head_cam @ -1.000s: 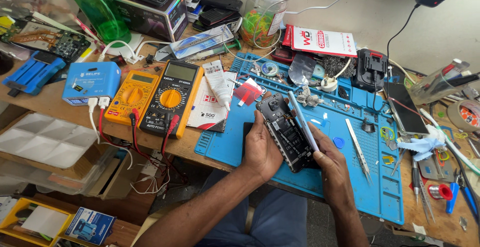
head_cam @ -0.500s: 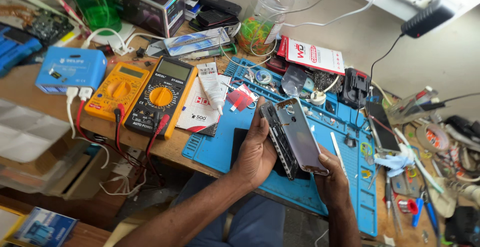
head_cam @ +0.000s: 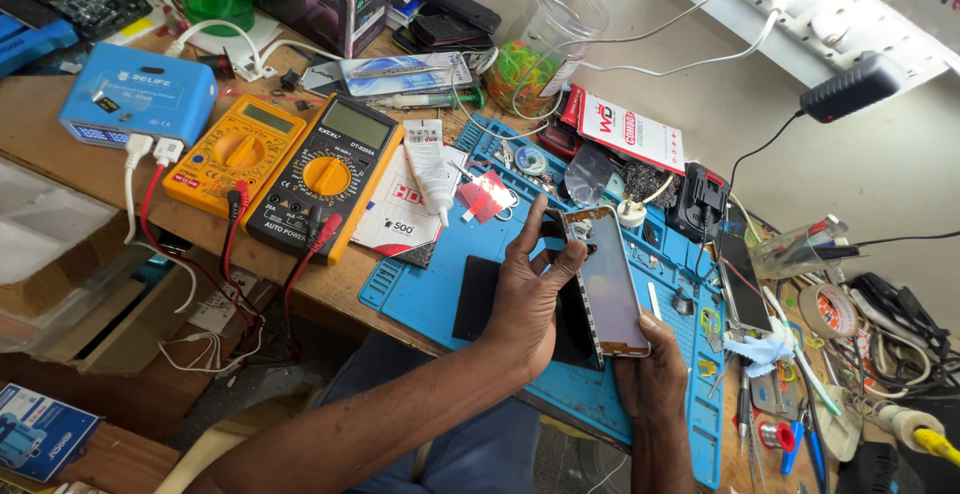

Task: The person removes the back cover of a smartphone using a plastic pry tool, then uses a screwdriver to remove screws from the camera module area. The back cover is reattached, and the person continues to adjust the camera module with the screwdriver.

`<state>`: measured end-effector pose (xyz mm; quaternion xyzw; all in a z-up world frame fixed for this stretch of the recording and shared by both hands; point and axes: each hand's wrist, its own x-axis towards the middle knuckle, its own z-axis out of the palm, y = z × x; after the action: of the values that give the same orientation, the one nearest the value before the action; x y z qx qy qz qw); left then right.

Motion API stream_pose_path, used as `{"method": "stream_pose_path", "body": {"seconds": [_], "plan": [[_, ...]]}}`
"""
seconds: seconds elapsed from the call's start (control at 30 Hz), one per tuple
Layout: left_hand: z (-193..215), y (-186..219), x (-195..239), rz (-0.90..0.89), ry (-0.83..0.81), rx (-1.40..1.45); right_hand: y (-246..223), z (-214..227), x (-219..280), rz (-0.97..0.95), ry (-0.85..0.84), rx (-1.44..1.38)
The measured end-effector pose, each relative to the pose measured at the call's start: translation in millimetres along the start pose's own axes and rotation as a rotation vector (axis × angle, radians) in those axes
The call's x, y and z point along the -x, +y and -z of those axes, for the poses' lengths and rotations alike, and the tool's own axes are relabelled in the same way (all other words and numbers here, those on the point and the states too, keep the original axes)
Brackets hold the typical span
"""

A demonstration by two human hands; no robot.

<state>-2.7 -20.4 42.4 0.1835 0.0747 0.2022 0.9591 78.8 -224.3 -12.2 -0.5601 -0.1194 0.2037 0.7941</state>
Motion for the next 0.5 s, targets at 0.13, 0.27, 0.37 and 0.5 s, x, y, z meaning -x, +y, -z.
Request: {"method": "stream_pose_path", "body": {"seconds": [0.13, 0.27, 0.37, 0.5], "plan": [[-4, 2, 1, -0.007, 0.02, -0.037, 1, 3, 0, 0.05, -0.121, -0.062], [-4, 3, 1, -0.023, 0.026, -0.058, 4, 7, 0, 0.052, -0.091, -0.049], [-3, 3, 1, 0.031, 0.029, -0.059, 4, 5, 0, 0.058, -0.082, -0.035], [2, 5, 1, 0.056, -0.011, -0.018, -7, -15, 5, 0.08, -0.115, 0.184]]}}
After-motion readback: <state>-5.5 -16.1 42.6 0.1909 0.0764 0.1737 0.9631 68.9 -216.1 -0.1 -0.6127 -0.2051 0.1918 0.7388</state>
